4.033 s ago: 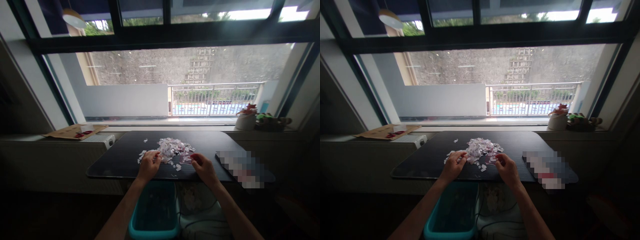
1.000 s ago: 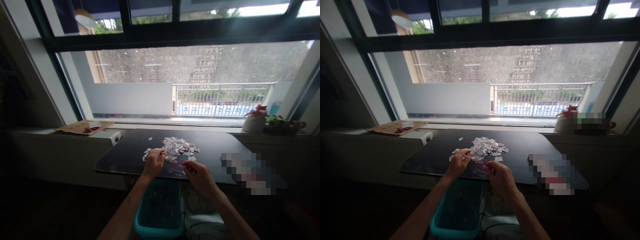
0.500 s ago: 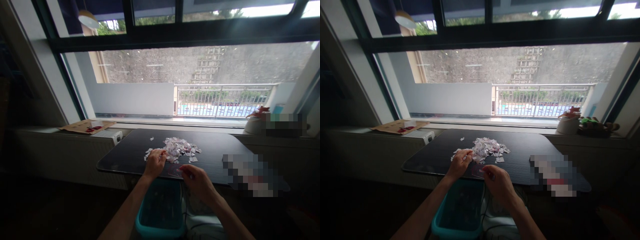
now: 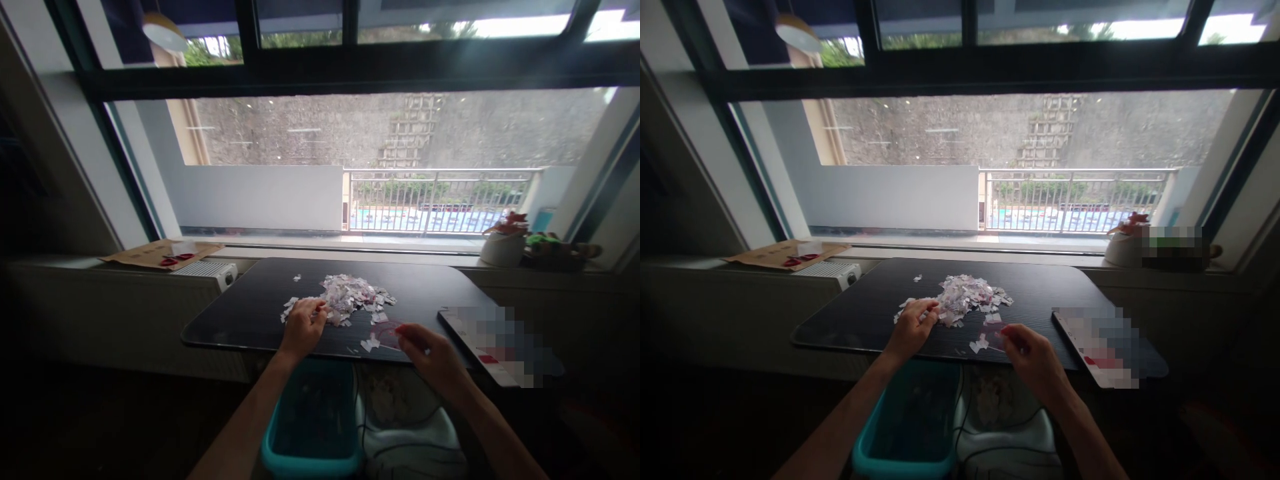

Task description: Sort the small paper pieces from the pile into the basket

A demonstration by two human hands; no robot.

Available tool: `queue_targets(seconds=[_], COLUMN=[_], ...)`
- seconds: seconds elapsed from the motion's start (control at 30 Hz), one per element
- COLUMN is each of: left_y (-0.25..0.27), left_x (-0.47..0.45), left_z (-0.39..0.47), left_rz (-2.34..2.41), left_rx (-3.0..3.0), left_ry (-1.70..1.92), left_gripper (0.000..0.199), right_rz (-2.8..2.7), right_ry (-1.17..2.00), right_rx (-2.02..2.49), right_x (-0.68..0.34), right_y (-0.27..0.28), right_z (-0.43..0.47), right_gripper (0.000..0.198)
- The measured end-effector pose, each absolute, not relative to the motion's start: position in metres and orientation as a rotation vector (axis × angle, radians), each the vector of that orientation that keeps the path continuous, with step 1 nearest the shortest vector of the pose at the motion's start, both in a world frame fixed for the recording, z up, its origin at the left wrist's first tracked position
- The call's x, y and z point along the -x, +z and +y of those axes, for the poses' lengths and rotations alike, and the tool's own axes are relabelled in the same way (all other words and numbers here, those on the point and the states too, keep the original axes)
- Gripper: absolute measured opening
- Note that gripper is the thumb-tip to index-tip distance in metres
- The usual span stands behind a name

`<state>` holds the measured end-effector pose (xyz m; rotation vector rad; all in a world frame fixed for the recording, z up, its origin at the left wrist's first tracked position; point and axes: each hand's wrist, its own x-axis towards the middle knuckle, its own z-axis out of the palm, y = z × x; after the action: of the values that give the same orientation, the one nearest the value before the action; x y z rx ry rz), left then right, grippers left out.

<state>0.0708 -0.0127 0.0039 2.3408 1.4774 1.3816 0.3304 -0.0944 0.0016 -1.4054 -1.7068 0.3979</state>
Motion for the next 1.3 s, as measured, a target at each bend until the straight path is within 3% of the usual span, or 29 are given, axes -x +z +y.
queue_targets(seconds=[1.3], left_y=[0.006], left_x=[-0.071], left_z=[-0.013], left_rz=[1.488], left_rx=[-2.361], left_ry=[1.364], left_gripper=[0.022], right_rz=[-1.729], right_ry=[0.341], right_rx=[1.447], right_x=[-0.341], right_y=[0.000], right_z=[-0.070], right_gripper=[0.030])
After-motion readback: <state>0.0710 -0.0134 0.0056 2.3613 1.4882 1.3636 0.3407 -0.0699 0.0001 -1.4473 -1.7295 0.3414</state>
